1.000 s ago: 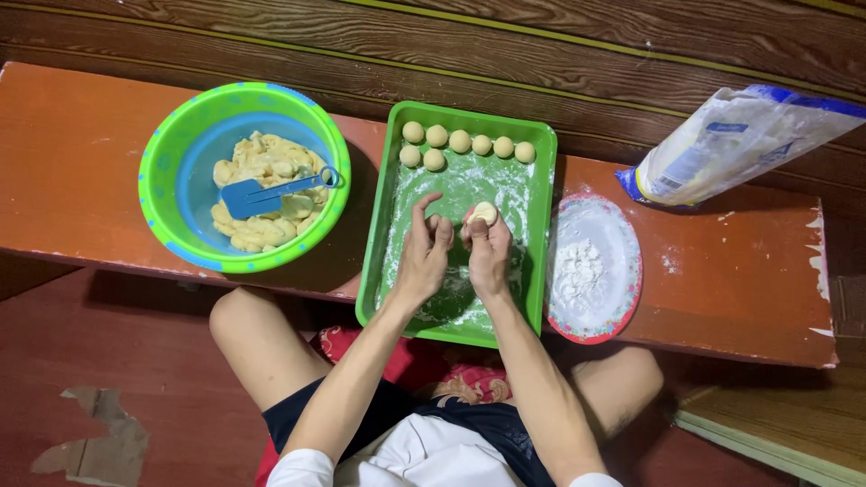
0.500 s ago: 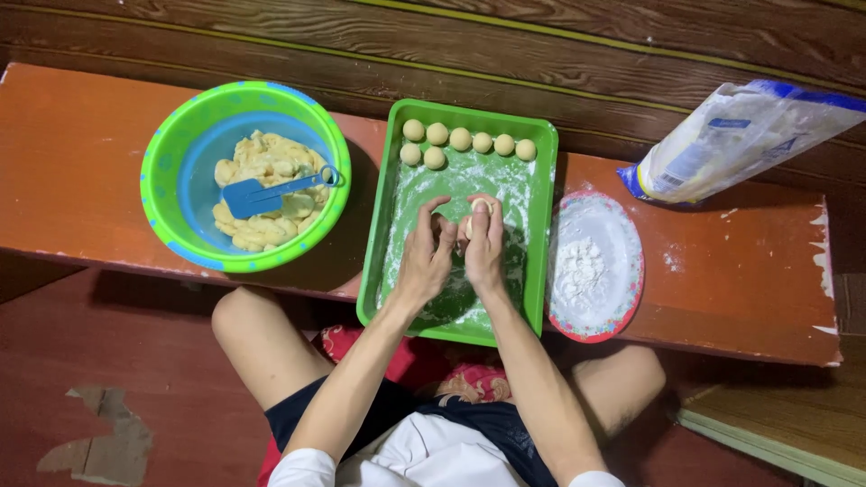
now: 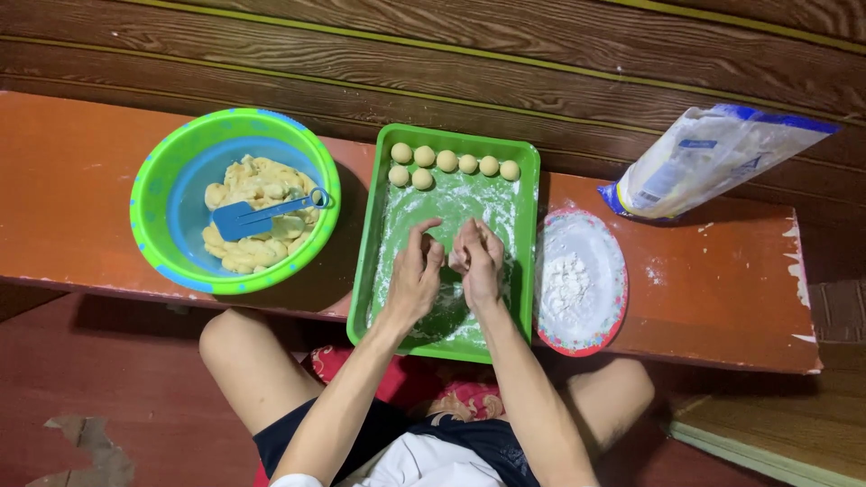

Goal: The person sits on the floor and rolls small pieces of dough into balls using both hands. They place the finished dough balls onto a green tray dusted with flour. The person occasionally reaches into a green bowl to retrieve more dough pieces.

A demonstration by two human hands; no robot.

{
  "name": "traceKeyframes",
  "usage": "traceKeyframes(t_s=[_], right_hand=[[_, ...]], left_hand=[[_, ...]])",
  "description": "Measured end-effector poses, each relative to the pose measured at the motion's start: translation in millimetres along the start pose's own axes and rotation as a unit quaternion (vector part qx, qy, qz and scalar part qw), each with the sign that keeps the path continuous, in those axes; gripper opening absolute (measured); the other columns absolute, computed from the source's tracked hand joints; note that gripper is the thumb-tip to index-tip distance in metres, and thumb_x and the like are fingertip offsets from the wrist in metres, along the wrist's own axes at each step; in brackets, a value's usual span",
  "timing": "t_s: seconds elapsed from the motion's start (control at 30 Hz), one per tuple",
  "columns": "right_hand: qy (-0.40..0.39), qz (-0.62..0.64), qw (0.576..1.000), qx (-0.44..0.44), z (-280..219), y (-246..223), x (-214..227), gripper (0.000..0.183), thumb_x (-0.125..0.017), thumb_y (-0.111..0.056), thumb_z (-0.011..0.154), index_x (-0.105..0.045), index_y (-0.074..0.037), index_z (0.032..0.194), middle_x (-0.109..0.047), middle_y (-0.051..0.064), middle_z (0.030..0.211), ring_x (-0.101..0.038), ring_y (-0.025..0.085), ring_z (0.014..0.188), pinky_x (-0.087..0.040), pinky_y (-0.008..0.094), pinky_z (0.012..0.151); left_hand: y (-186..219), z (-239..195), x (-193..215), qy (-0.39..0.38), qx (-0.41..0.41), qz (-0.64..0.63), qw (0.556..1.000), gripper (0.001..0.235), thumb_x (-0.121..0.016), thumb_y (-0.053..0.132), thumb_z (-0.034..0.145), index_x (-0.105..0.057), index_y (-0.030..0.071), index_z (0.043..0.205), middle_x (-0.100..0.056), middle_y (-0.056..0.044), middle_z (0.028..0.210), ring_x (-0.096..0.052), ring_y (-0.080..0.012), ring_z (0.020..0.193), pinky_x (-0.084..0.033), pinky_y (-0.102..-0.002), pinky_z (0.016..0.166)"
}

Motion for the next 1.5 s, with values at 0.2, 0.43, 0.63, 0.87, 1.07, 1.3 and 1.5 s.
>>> traceKeyframes(t_s=[0.2,0.43,0.63,0.87,1.07,1.3,1.5], right_hand=[[0.042,-0.021,0.999,-0.014,-10,-23,-14,0.024,-0.037,-0.024,0.111,-0.044,-0.01,0.129,-0.057,0.009,0.075,-0.046,0.009,0.054,-0.037,0.021,0.046],[0.018,-0.001,1.0,0.023,-7,-17,-7,0.042,-0.046,-0.006,0.105,-0.035,-0.008,0.146,-0.068,0.017,0.092,-0.068,0.013,0.068,-0.051,0.014,0.046],[0.014,0.079,0.996,-0.037,-5,-15,-7,0.043,-0.04,-0.026,0.106,-0.048,-0.003,0.142,-0.061,0.011,0.083,-0.057,0.014,0.069,-0.047,0.02,0.052],[0.019,0.113,0.993,-0.021,-4,-17,-3,0.045,-0.041,-0.004,0.106,-0.039,-0.003,0.151,-0.063,0.031,0.126,-0.067,0.032,0.108,-0.058,0.04,0.092],[0.022,0.109,0.994,0.007,-2,-10,2,0.043,-0.046,0.008,0.101,-0.045,0.007,0.144,-0.061,0.038,0.126,-0.066,0.042,0.113,-0.058,0.05,0.098],[-0.058,0.146,0.982,-0.109,4,18,-6,0.047,-0.045,-0.005,0.103,-0.046,0.005,0.148,-0.06,0.034,0.134,-0.065,0.037,0.119,-0.06,0.04,0.095],[-0.074,0.109,0.984,-0.118,3,30,1,0.048,-0.046,-0.008,0.104,-0.046,0.005,0.15,-0.063,0.031,0.13,-0.067,0.031,0.112,-0.06,0.04,0.092]], left_hand=[[7,0,1,0.01,-0.005,0.012,1.0,0.055,-0.039,0.05,0.107,-0.05,0.005,0.137,-0.061,-0.009,0.072,-0.053,-0.0196,0.06,-0.044,-0.036,0.061],[19,1,3,0.023,-0.038,0.04,0.998,0.046,-0.046,0.041,0.107,-0.053,0.004,0.134,-0.065,-0.013,0.088,-0.063,-0.0264,0.077,-0.051,-0.039,0.067],[16,0,-2,0.028,-0.113,0.071,0.991,0.048,-0.067,0.029,0.098,-0.052,0.005,0.136,-0.052,-0.017,0.12,-0.059,-0.0331,0.106,-0.054,-0.044,0.086],[21,-2,-10,0.024,-0.179,0.114,0.977,0.044,-0.063,0.027,0.1,-0.051,0.009,0.138,-0.049,-0.015,0.126,-0.057,-0.0355,0.117,-0.05,-0.046,0.098],[22,-2,-11,0.022,-0.181,0.108,0.977,0.045,-0.064,0.02,0.1,-0.05,0.006,0.14,-0.048,-0.021,0.133,-0.054,-0.0417,0.126,-0.045,-0.052,0.108],[13,-4,-6,0.066,-0.205,0.195,0.957,0.043,-0.065,0.03,0.101,-0.057,0.011,0.138,-0.043,-0.019,0.139,-0.045,-0.0432,0.128,-0.049,-0.048,0.097],[3,-3,-3,0.067,-0.208,0.218,0.951,0.049,-0.069,0.041,0.096,-0.064,0.01,0.134,-0.062,-0.014,0.126,-0.049,-0.039,0.129,-0.04,-0.05,0.109]])
Point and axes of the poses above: each hand's wrist, its own z-axis towards the middle knuckle, its own x-axis out of the back of the hand, y = z × x, the point moved 8 cm from there along z, towards the middle knuckle
